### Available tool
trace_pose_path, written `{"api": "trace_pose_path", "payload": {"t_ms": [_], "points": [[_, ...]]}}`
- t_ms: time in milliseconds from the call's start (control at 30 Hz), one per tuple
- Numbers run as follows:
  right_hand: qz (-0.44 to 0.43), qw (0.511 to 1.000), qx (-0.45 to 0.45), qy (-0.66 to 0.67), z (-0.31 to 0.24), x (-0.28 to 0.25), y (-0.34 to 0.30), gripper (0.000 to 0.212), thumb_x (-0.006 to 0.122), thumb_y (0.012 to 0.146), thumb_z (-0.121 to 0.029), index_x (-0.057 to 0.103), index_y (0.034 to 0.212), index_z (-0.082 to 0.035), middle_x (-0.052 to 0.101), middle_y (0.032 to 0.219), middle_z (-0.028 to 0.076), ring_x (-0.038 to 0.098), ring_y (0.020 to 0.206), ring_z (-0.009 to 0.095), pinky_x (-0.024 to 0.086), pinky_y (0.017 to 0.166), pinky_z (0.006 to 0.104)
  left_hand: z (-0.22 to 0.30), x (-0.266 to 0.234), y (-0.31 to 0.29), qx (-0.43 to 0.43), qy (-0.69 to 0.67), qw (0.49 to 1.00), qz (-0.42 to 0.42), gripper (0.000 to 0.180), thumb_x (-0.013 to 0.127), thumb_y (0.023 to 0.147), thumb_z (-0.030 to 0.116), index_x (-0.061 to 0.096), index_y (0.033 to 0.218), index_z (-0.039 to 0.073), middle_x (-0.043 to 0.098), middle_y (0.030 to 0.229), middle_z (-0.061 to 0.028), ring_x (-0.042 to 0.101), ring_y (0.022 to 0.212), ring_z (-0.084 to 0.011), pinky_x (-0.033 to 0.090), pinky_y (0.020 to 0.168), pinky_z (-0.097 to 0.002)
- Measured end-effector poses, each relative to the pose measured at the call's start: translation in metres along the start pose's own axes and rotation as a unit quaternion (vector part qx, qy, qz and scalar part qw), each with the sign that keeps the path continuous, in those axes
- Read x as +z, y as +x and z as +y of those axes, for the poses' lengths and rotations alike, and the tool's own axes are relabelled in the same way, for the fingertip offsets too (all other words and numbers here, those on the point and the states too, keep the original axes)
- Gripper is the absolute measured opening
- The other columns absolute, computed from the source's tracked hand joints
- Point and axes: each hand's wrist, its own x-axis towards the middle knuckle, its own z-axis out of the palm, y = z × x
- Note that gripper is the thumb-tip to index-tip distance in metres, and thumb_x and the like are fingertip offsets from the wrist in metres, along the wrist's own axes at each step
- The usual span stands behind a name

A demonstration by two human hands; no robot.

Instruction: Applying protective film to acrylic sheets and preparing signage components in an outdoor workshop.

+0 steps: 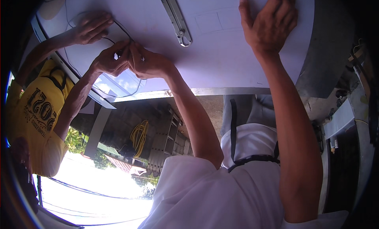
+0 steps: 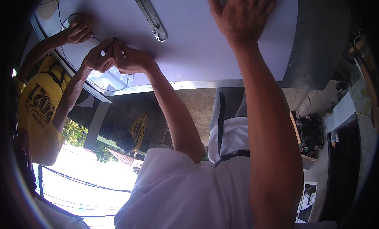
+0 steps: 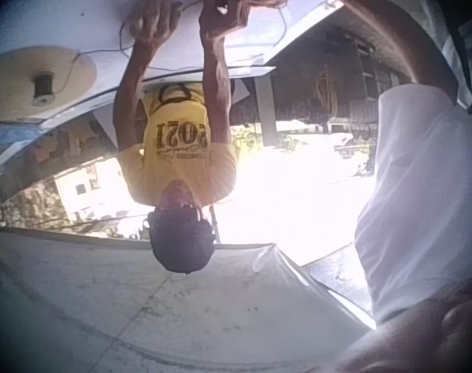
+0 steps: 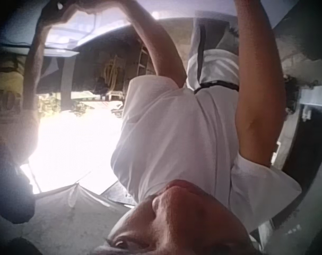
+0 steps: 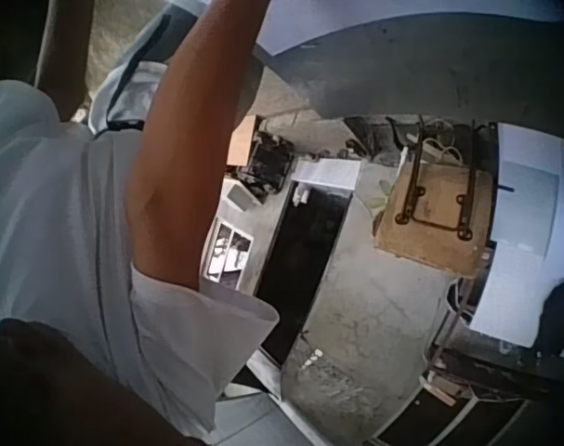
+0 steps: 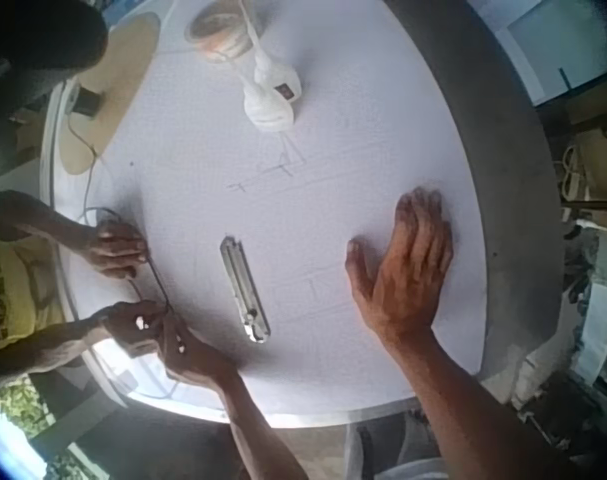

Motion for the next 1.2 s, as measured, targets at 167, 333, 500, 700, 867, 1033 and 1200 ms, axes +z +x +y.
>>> {"api": "trace_pose_path", "payload": {"t_ms": [167, 333, 500, 700, 867, 1033, 1200], "points": [[-0.004, 1.000, -0.004, -0.005, -0.002, -0.002, -0.003, 0.071, 0.057, 0.089, -0.040, 0.033, 0.137, 0.007, 0.033, 0.142, 0.027, 0.029, 0.136, 0.042, 0.022, 0.112, 0.0557, -0.006, -0.003, 0.002, 0.010, 0.012, 1.000, -0.001, 0.017, 0.069, 0.079, 0.006, 0.075, 0.095, 0.005, 0.073, 0.088, -0.0123, 0.069, 0.073, -0.0255, 0.052, 0.064, -0.0373], [0.008, 1.000, -0.009, -0.008, 0.000, 0.000, -0.003, 0.072, 0.056, 0.089, -0.042, 0.033, 0.137, 0.007, 0.033, 0.142, 0.027, 0.028, 0.136, 0.041, 0.021, 0.112, 0.0557, -0.005, 0.000, 0.002, 0.013, 0.015, 1.000, 0.000, 0.017, 0.070, 0.078, 0.006, 0.076, 0.094, 0.006, 0.073, 0.087, -0.0118, 0.069, 0.072, -0.0257, 0.052, 0.062, -0.0373], [0.005, 1.000, -0.011, 0.003, 0.000, 0.003, -0.007, 0.073, 0.058, 0.089, -0.041, 0.033, 0.137, 0.007, 0.033, 0.142, 0.026, 0.027, 0.137, 0.041, 0.020, 0.113, 0.0553, -0.002, -0.008, 0.001, 0.011, 0.025, 0.999, 0.018, 0.017, 0.070, 0.078, 0.006, 0.076, 0.094, 0.006, 0.073, 0.086, -0.0115, 0.070, 0.071, -0.0258, 0.052, 0.061, -0.0374], [0.049, 0.997, -0.051, 0.040, 0.008, 0.007, -0.009, 0.070, 0.061, 0.086, -0.050, 0.038, 0.132, -0.002, 0.038, 0.137, 0.019, 0.031, 0.133, 0.040, 0.026, 0.106, 0.0540, 0.005, -0.022, 0.006, 0.021, 0.010, 0.998, -0.053, 0.014, 0.068, 0.079, 0.003, 0.075, 0.092, 0.003, 0.072, 0.086, -0.0094, 0.069, 0.075, -0.0241, 0.052, 0.061, -0.0356], [0.050, 0.997, -0.044, 0.037, 0.006, 0.008, -0.011, 0.070, 0.061, 0.086, -0.049, 0.039, 0.132, -0.002, 0.038, 0.136, 0.018, 0.032, 0.133, 0.040, 0.027, 0.105, 0.0540, 0.000, -0.020, 0.004, 0.029, -0.018, 0.998, -0.050, 0.011, 0.067, 0.078, 0.000, 0.074, 0.087, 0.002, 0.071, 0.086, -0.0092, 0.069, 0.075, -0.0240, 0.053, 0.060, -0.0346], [0.058, 0.997, -0.049, 0.035, 0.006, 0.009, -0.010, 0.070, 0.061, 0.086, -0.049, 0.039, 0.132, -0.002, 0.039, 0.136, 0.018, 0.033, 0.133, 0.040, 0.028, 0.104, 0.0539, -0.003, -0.013, 0.003, 0.062, -0.019, 0.998, -0.027, 0.010, 0.065, 0.080, -0.002, 0.072, 0.087, -0.001, 0.071, 0.086, -0.0107, 0.068, 0.075, -0.0249, 0.053, 0.059, -0.0341], [0.060, 0.997, -0.047, 0.031, 0.005, 0.011, -0.011, 0.070, 0.062, 0.085, -0.049, 0.040, 0.131, -0.002, 0.039, 0.136, 0.018, 0.033, 0.133, 0.039, 0.029, 0.104, 0.0539, 0.002, -0.012, -0.001, 0.034, -0.032, 0.998, -0.035, 0.011, 0.062, 0.082, -0.003, 0.071, 0.089, -0.002, 0.070, 0.087, -0.0121, 0.067, 0.078, -0.0272, 0.054, 0.059, -0.0341]]}}
